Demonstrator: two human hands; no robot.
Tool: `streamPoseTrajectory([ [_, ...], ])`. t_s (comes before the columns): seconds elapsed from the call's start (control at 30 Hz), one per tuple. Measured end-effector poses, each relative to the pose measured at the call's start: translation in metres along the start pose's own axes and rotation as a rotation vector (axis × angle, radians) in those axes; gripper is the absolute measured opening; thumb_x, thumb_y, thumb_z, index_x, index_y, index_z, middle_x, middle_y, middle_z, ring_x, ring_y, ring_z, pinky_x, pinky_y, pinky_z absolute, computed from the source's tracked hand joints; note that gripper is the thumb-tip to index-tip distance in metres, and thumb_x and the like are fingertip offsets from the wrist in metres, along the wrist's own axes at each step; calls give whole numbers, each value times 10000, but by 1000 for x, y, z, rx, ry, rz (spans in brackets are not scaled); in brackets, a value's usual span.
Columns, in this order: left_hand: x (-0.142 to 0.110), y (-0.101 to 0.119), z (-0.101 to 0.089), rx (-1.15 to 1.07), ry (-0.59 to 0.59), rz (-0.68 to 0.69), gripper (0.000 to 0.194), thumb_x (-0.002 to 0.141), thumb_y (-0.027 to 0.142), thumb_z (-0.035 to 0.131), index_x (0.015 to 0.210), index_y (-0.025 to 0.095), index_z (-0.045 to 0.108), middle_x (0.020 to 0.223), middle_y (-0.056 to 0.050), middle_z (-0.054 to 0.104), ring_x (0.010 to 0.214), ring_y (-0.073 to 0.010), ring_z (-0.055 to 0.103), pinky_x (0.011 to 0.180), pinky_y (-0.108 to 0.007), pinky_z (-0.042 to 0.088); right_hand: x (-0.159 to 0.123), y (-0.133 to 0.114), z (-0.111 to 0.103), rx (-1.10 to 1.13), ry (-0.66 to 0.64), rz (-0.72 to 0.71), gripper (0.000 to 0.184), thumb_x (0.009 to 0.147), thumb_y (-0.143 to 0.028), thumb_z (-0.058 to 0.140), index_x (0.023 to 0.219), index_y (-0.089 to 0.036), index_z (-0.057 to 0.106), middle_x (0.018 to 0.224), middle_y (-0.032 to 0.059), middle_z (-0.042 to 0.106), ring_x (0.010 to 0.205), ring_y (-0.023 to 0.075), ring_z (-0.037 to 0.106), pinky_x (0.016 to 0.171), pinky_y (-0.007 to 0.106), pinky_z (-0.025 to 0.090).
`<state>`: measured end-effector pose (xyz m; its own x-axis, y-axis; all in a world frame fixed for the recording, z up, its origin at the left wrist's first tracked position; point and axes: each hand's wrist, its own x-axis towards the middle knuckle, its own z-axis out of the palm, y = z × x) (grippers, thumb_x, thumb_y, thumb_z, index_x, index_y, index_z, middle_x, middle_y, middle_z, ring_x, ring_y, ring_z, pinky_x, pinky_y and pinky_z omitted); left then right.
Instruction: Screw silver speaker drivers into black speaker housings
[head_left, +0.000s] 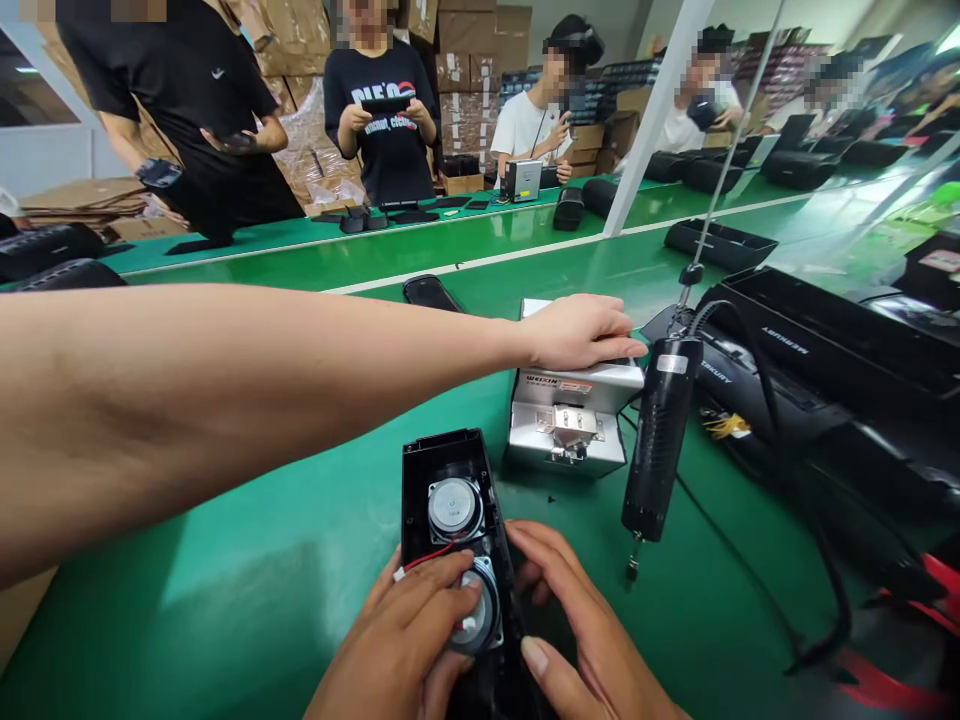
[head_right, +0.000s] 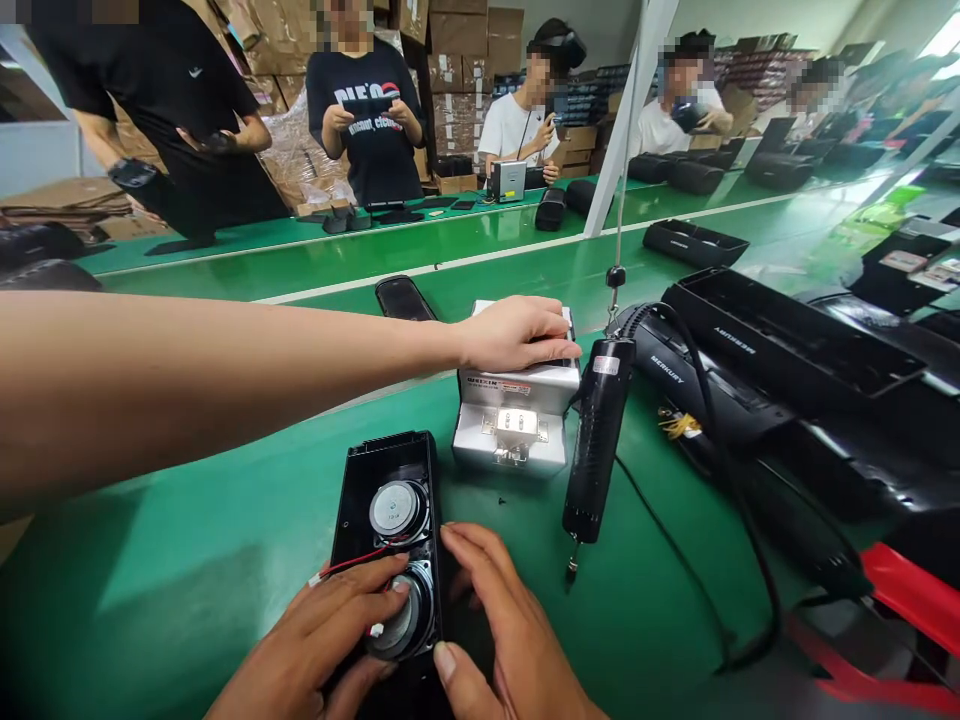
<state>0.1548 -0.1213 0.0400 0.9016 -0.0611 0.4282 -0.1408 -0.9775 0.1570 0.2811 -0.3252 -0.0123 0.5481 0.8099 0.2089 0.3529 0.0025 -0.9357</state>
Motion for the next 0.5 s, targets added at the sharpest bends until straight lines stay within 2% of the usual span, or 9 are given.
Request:
streamPoseTrajectory([
  [0.17,6,-1,-2,24,-18,50,443,787,80,528,1158,237,713,1160,-52,830,1024,-197,815,899,-356,651,2,0,-1,0,0,-24,608,1055,-409,505,1630,-335,323,1600,102,398,1274,247,597,1031,338,527],
  [0.33,10,2,-5,11,-79,91,490,777,68,559,1196,243,742,1247,-60,804,1084,-214,799,948,-364,637,3,-2,-1,-11,6,-12,605,1037,-413,507,1612,-316,344,1592,115,404,1270,262,600,1019,365,539],
  [0.5,13,-1,-9,-3,-114,87,520,773,45,545,1199,259,754,1264,-41,799,1089,-214,797,979,-374,639,8,0,3,-1,14,-17,592,1021,-412,505,1587,-281,391,1575,135,421,1261,279,609,1000,392,554],
])
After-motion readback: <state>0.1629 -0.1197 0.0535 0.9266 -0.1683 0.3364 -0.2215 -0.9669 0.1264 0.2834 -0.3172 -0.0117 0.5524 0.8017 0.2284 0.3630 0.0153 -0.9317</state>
